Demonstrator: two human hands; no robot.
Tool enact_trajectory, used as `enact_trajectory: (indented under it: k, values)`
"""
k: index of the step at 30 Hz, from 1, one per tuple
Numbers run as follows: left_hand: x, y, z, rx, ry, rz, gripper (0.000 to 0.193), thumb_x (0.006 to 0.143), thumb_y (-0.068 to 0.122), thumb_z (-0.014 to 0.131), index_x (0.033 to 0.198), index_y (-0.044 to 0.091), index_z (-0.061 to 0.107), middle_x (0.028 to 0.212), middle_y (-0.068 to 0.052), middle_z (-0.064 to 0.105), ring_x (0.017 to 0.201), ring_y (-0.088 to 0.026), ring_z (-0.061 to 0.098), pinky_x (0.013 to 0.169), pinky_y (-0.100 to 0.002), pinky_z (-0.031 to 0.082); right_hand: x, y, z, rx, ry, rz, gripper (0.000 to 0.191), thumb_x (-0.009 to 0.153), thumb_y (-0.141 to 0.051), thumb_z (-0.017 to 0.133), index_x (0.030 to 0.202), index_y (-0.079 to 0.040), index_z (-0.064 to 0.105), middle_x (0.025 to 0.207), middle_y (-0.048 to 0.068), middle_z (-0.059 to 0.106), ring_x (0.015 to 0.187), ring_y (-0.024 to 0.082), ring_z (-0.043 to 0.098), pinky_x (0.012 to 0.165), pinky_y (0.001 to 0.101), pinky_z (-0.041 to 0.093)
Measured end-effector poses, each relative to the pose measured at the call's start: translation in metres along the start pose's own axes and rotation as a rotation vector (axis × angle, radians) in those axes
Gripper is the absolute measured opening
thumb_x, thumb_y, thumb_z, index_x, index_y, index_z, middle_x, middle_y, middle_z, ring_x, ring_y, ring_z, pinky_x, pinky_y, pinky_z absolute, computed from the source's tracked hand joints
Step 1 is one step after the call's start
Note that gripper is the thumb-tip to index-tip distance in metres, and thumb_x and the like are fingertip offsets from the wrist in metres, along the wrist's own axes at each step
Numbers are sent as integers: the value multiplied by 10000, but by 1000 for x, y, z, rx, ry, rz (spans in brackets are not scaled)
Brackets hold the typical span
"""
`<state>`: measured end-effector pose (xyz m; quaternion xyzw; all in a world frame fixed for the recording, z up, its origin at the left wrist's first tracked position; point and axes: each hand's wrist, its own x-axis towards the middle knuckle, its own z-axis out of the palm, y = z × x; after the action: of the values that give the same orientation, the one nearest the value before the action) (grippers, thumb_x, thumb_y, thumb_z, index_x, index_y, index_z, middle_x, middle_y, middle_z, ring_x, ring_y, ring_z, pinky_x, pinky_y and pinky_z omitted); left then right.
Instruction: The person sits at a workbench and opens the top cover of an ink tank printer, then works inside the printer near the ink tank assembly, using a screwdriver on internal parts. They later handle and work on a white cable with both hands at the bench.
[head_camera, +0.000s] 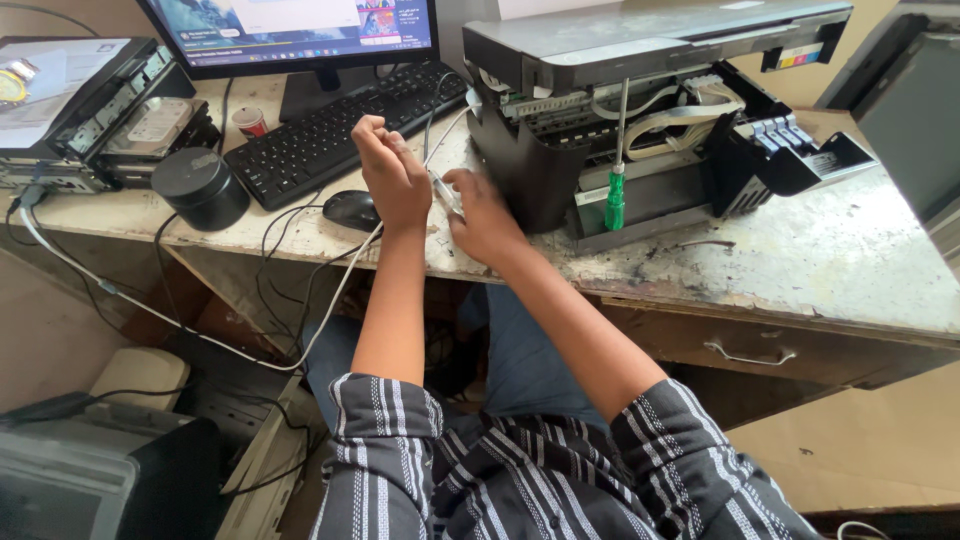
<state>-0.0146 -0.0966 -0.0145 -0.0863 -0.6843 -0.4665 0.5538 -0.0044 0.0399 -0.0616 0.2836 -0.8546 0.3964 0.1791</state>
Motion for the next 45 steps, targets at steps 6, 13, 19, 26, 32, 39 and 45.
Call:
enact_trajectory:
  k: [6,13,19,26,32,39,45]
  values:
    - [-3,1,-1,11,-73,-39,195,1023,30,459,1218,36,457,871,-125,536,717,-273,579,693,-394,495,-3,-9,-4,-69,-45,60,214,845,-98,715,1053,-102,663,1184,133,582,1119,359,597,947,433,485]
    - [-2,3,-1,54,-148,-8,137,919,-49,491,1025,35,510,796,-140,521,614,-300,551,602,-411,439,-4,-7,-5,-52,9,20,118,820,-130,739,930,-88,721,1124,129,607,1071,344,633,934,420,514]
    - [-4,3,2,-1,-363,114,103,875,-40,587,930,22,526,760,-156,574,659,-327,610,602,-420,473,-4,-7,-4,-80,-26,45,148,829,-174,738,937,-73,732,1150,144,599,1058,357,631,910,436,513]
    - [-3,3,1,35,-371,88,104,872,-38,593,916,29,526,737,-161,592,638,-337,629,583,-425,480,-3,-15,-9,-57,-41,69,238,835,-190,729,1031,-57,714,1213,158,589,1065,370,632,913,447,516]
    - [-2,4,0,7,-398,78,101,878,-30,592,931,28,529,750,-162,614,672,-351,647,615,-429,494,-2,-17,-11,-113,-47,58,311,843,-222,743,1108,-65,698,1274,157,583,1115,379,623,934,451,514]
    - [-4,4,-3,-9,-413,57,35,935,47,606,926,26,580,760,-164,627,680,-362,644,627,-442,485,-4,-19,-12,-65,69,-47,449,831,-187,744,1254,-78,637,1315,164,553,1169,384,597,944,449,514]
    - [-4,-1,-5,-30,-369,223,217,1050,197,567,912,31,590,803,-185,590,739,-394,600,666,-460,458,-7,-29,-17,8,67,12,532,843,-159,716,1357,-138,582,1320,128,552,1163,359,607,933,442,514]
